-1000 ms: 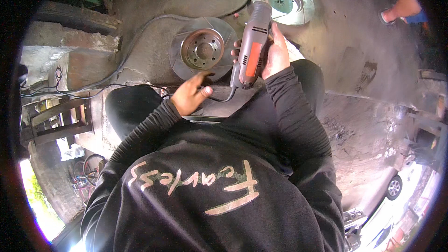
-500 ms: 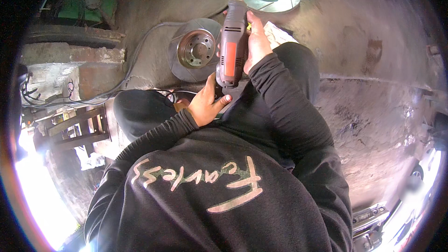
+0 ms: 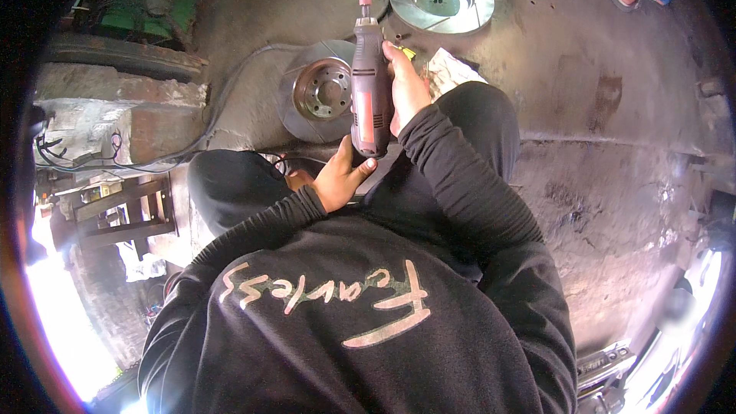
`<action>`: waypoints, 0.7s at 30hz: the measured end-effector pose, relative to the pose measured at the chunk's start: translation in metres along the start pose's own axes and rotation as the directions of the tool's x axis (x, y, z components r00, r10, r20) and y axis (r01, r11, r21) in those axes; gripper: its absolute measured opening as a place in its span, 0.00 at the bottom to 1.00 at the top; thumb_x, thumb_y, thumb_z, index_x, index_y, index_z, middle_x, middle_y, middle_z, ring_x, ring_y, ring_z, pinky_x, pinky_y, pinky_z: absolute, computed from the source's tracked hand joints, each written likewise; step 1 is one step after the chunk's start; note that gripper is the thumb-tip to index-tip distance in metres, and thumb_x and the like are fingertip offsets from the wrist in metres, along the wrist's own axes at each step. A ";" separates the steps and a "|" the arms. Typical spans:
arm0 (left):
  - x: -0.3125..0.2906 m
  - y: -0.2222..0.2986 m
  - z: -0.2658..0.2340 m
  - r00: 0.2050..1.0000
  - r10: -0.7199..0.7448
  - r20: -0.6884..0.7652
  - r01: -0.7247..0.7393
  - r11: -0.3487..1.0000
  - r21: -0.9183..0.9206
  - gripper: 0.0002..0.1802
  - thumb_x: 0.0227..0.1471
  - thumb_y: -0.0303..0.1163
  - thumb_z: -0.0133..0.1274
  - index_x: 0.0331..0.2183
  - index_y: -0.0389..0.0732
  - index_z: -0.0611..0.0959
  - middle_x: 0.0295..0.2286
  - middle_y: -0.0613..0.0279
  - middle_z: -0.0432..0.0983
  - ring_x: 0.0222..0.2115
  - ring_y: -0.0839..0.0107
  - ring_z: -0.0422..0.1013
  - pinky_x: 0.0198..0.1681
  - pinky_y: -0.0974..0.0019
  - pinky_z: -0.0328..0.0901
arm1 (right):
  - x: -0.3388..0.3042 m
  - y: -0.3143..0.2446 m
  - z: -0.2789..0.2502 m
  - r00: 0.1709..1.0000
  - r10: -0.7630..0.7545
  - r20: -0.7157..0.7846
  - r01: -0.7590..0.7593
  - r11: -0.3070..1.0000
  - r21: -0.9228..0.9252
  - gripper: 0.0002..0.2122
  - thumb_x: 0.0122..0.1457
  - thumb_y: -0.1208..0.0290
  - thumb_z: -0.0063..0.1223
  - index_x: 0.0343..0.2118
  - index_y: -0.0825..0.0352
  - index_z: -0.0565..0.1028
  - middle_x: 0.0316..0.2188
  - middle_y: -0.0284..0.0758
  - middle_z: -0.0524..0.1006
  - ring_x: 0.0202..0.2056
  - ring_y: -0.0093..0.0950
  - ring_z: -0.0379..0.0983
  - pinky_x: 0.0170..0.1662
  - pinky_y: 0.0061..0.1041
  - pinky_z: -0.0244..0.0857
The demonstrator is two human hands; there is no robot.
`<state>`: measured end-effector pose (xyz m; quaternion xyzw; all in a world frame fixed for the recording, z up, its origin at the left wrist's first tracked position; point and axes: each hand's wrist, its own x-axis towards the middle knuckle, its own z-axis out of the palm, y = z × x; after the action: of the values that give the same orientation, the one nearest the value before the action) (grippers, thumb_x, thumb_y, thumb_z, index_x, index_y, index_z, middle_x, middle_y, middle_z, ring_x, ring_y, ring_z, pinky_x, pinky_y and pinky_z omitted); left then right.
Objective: The person uses a rotary tool to grind the surface of a brake disc while sitting on the floor. They pause to wipe the disc with a cloth, flip it over, and continue grinding the other side. The person also changes the tool bit during the process.
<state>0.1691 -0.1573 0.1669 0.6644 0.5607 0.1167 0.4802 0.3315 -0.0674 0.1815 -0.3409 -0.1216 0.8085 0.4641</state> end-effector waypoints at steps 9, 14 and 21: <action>0.018 -0.013 -0.020 0.910 0.272 -0.312 -0.378 0.853 -0.360 0.33 0.55 0.42 0.51 0.52 0.27 0.62 0.47 0.42 0.65 0.50 0.57 0.63 0.56 0.61 0.54 | -0.003 0.015 0.004 0.994 -0.038 0.103 0.051 0.991 -0.126 0.25 0.60 0.47 0.38 0.40 0.69 0.71 0.28 0.39 0.76 0.27 0.31 0.74 0.32 0.31 0.71; 0.017 0.008 -0.052 0.892 0.225 -0.391 -0.368 0.865 -0.342 0.27 0.54 0.37 0.54 0.50 0.29 0.67 0.42 0.50 0.70 0.46 0.65 0.66 0.52 0.66 0.58 | -0.010 0.025 0.015 0.979 -0.063 0.195 0.085 0.991 -0.107 0.21 0.61 0.53 0.43 0.44 0.67 0.72 0.37 0.34 0.76 0.36 0.24 0.73 0.43 0.23 0.66; 0.005 0.046 -0.086 0.844 0.204 -0.496 -0.469 0.729 -0.498 0.21 0.54 0.30 0.54 0.48 0.31 0.69 0.39 0.60 0.73 0.40 0.76 0.68 0.46 0.72 0.63 | -0.002 0.030 -0.002 0.916 0.144 0.373 -0.051 0.967 -0.249 0.21 0.63 0.53 0.39 0.42 0.70 0.72 0.33 0.36 0.77 0.31 0.23 0.74 0.37 0.20 0.67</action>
<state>0.1399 -0.1052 0.2444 0.5292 0.4480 0.5116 0.5074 0.3130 -0.0854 0.1652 -0.2320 -0.2883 0.8621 0.3460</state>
